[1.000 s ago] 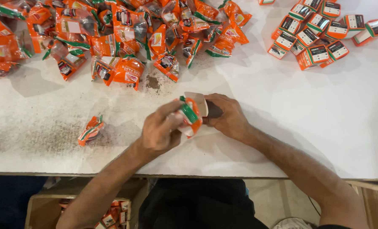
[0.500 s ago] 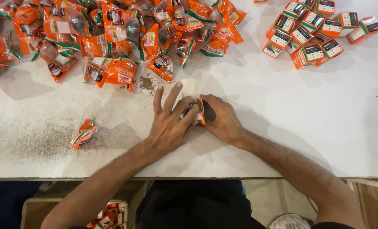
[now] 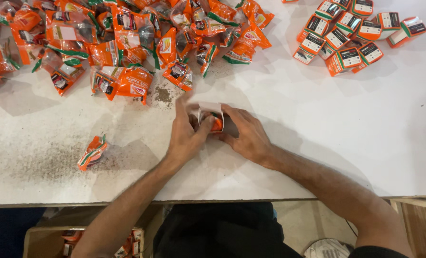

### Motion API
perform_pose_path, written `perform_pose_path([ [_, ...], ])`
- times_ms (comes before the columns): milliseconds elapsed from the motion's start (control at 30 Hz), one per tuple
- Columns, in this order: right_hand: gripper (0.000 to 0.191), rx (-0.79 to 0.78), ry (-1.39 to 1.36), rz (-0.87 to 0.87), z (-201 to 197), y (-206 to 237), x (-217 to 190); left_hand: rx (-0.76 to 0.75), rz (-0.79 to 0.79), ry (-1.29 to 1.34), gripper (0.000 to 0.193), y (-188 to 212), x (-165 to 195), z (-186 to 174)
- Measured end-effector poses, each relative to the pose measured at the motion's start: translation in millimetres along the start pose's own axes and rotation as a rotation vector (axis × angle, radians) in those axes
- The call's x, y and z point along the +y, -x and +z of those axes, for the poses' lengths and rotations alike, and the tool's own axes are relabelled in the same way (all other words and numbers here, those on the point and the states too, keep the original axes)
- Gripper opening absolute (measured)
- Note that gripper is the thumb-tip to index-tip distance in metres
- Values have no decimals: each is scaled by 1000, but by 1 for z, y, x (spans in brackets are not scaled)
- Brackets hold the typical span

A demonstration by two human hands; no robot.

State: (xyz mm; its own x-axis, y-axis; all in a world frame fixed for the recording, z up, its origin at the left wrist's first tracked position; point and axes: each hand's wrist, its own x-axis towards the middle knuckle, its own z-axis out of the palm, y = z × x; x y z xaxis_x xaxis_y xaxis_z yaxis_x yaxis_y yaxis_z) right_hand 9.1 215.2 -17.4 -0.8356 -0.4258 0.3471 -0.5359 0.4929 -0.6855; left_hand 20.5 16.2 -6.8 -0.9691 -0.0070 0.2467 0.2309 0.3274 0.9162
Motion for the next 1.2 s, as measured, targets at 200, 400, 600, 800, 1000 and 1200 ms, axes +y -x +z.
perform_pose_path([
  [200,64,56,-42,-82,4,3,-3,-42,-108,-12,14,-13,-12,9],
  [400,59,50,310,-340,2,4,-9,-311,-103,220,19,-15,-6,-11],
  [600,52,57,255,-295,4,-1,-8,-422,-415,638,17,-33,-15,-28],
  [800,43,45,188,-280,1,-1,-8,-175,201,9,20,-21,-10,-9],
  [1000,50,1,74,-93,0,2,-6,-331,610,-117,46,-4,4,-24],
  [1200,53,-36,81,-70,1,1,-2,-307,522,-107,27,-7,-3,-22],
])
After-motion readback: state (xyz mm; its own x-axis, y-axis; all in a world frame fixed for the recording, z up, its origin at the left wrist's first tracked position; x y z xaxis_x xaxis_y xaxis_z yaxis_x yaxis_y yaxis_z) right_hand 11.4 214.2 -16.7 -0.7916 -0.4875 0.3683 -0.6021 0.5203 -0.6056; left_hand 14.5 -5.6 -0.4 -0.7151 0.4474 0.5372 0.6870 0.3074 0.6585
